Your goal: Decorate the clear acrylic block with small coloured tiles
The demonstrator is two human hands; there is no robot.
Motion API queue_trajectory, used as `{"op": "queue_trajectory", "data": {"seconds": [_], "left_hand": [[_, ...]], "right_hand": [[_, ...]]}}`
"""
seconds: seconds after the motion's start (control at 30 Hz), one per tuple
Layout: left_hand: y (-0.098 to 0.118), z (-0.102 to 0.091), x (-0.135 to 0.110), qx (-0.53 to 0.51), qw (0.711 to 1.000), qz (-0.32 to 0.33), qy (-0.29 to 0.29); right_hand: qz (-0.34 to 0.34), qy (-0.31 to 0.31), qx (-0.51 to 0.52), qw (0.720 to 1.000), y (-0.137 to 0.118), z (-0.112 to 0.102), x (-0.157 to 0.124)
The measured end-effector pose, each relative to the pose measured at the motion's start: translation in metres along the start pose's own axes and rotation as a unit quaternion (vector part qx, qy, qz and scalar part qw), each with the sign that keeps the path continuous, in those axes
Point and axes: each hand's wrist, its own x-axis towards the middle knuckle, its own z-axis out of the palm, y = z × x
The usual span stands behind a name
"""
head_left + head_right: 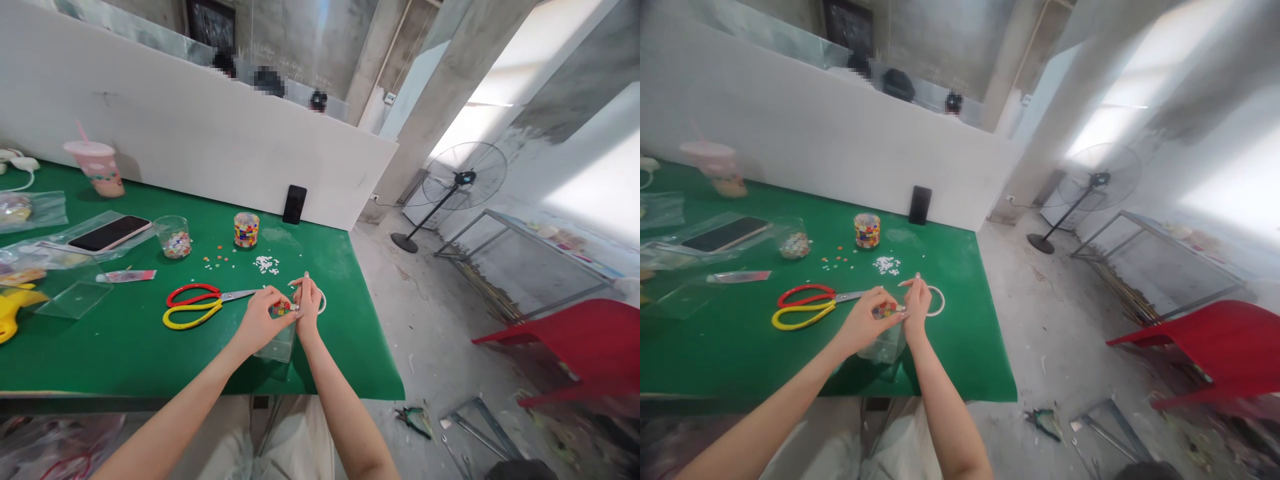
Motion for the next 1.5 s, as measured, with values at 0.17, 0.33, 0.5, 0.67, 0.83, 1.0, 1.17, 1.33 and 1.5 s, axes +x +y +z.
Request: {"op": "queue_trajectory", "data": {"seconds": [0.17,0.33,0.5,0.67,0.83,1.0,1.17,1.33,1.5], "left_hand": [[-0.002,0.004,-0.001,-0.005,1.0,-0.004,0.006],[-0.006,0.001,-0.001,-0.017,1.0,-0.002,-0.012],[-0.006,-0.009,0.0,-0.038,0.996,0.011,-0.076],[-0.003,-0.007,0.001,-0.034,0.998,-0.011,-0.052],[-0.001,0.001,0.0,-0.046,0.998,-0.031,-0.018],[-0.002,0.003,-0.001,-0.078,0.996,-0.051,-0.001],[-0.008,-0.011,0.004,-0.159,0.984,-0.072,-0.038],[-0.022,-0.016,0.002,-0.213,0.971,-0.113,0.009],[-0.037,-0.022,-0.004,-0.175,0.969,-0.146,0.099]], "right_hand": [[-0.001,0.002,-0.003,1.0,0.0,-0.001,0.0],[0.021,0.004,-0.006,1.0,0.008,-0.006,0.005],[0.037,0.0,-0.004,0.999,0.015,-0.01,0.01],[0.033,-0.009,0.0,0.999,0.015,-0.009,0.008],[0.019,-0.009,-0.004,1.0,0.011,-0.007,0.005],[0.03,-0.011,-0.014,0.999,0.011,-0.007,0.005],[0.067,-0.004,-0.021,0.997,0.016,-0.009,0.012],[0.112,-0.016,-0.037,0.993,0.021,-0.008,0.017],[0.153,-0.042,-0.058,0.986,0.028,-0.008,0.02]]}}
